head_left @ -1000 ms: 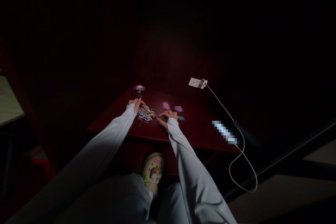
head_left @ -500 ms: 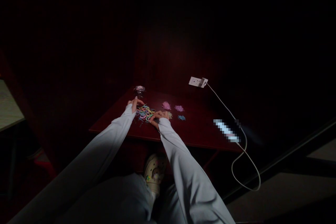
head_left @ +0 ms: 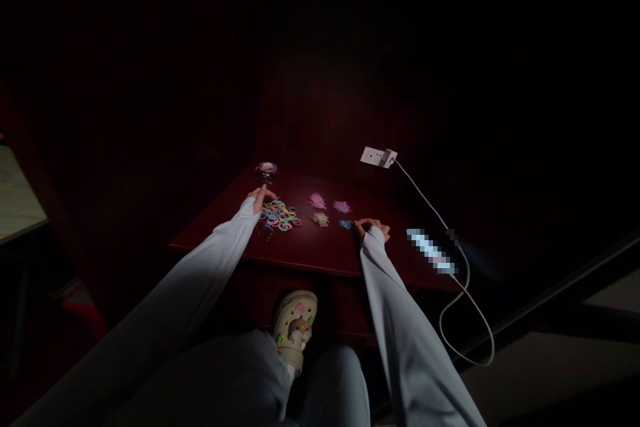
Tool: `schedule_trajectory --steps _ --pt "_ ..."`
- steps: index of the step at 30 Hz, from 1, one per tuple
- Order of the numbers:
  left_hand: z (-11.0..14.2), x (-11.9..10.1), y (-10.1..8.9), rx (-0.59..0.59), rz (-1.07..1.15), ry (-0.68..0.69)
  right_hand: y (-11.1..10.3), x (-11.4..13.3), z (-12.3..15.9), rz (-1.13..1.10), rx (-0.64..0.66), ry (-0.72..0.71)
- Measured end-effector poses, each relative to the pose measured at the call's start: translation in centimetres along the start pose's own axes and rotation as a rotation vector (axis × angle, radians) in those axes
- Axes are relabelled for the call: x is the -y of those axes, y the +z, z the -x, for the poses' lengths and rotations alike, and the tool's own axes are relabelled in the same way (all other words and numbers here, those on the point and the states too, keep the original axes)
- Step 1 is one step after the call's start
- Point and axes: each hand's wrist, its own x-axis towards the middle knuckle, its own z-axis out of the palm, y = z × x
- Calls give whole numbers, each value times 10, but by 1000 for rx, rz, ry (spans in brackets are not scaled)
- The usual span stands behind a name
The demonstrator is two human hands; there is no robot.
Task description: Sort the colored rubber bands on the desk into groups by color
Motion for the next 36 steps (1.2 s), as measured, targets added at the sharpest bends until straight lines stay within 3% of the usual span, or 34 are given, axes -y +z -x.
schedule_trajectory --steps 5,9,12,16,21,26,36 --pt "4 -4 -2 71 242 -124 2 16 5 88 34 -50" --pt "6 -5 -1 24 302 -164 10 34 15 53 17 -132" --pt "6 -8 0 -10 273 -185 29 65 34 -49 70 -240" --pt "7 -12 -2 -18 230 -195 64 120 70 -173 291 -476" --pt "6 -10 -6 14 181 -165 89 161 91 -136 400 -537" --pt "3 -7 -7 66 218 -199 88 164 90 -126 430 -541" --pt "11 -14 -3 20 232 -269 93 156 85 -181 430 -472"
